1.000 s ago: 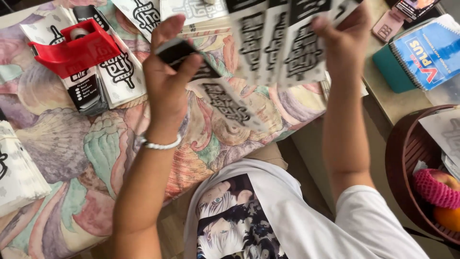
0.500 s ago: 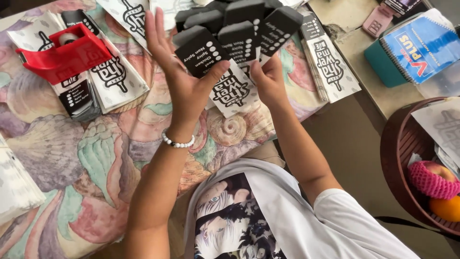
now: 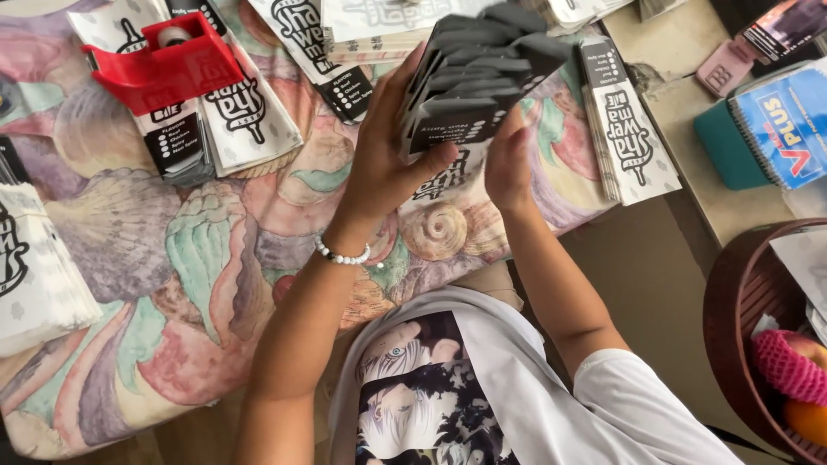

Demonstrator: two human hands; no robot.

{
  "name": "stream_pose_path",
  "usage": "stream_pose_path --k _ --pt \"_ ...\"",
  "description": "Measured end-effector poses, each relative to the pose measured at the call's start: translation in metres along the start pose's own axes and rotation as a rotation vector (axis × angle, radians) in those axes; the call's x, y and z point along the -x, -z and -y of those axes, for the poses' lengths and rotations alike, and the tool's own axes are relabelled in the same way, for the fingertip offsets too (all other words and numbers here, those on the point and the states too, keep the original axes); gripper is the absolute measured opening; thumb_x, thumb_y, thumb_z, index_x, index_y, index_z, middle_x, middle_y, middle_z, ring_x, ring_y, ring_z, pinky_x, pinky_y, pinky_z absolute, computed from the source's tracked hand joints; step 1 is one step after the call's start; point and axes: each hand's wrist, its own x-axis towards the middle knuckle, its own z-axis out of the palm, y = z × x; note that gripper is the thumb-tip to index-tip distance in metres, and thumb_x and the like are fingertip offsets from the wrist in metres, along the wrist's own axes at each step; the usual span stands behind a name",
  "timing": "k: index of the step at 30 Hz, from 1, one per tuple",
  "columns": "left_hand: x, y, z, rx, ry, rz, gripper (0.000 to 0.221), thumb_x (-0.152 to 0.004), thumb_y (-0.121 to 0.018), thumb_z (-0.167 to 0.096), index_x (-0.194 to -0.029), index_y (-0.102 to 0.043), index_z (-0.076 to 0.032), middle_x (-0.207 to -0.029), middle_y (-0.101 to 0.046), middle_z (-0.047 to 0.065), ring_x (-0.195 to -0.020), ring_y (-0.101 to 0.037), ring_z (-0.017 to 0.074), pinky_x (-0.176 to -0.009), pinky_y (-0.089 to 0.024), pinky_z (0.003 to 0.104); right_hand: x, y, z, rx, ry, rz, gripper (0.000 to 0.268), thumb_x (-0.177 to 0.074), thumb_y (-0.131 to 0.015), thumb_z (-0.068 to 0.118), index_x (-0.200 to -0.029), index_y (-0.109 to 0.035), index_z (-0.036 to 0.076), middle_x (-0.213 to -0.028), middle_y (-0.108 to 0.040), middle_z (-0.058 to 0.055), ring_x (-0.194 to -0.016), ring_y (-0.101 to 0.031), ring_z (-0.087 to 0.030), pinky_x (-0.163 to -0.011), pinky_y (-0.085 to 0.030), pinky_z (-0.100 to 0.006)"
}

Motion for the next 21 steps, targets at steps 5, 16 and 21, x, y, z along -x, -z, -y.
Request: stream_pose_path --k 5,16,21 --pt "0.001 -0.02 -0.005 0.166 0.043 -0.104 0.069 -0.099 -0.071 -0.045 -0.152 -0.041 -0.013 -0.146 -0.056 0.01 -0.137 -0.058 0.0249 -0.118 -0.051 0.038 0.005 -0.029 0.017 -0.202 -0.055 -0.207 0.071 -0.113 -0.022 0.058 -0.157 -0.041 0.006 -0.158 -0.048 -0.011 -0.154 -0.038 -0.024 -0.135 -0.023 -0.039" --pt "0.012 -0.02 0.008 -0.052 -0.012 -0.028 0.104 -0.096 -0.078 -0.046 -0.169 -0.008 -0.02 -0.175 -0.028 0.006 -0.163 -0.036 0.0291 -0.139 -0.035 0.051 -0.019 -0.012 0.044 -0.442 -0.114 -0.123 0.07 -0.11 -0.032 0.059 -0.151 -0.048 0.004 -0.153 -0.051 -0.011 -0.149 -0.043 -0.025 -0.132 -0.032 -0.04" --pt "0.009 -0.023 0.013 -0.049 -0.013 -0.065 0.101 -0.091 -0.078 -0.045 -0.167 -0.015 -0.021 -0.166 -0.04 0.006 -0.149 -0.048 0.0257 -0.129 -0.045 0.047 -0.007 0.009 0.008 -0.422 -0.119 -0.278 0.075 -0.11 -0.034 0.059 -0.156 -0.039 0.0 -0.164 -0.035 -0.015 -0.157 -0.026 -0.028 -0.135 -0.021 -0.044"
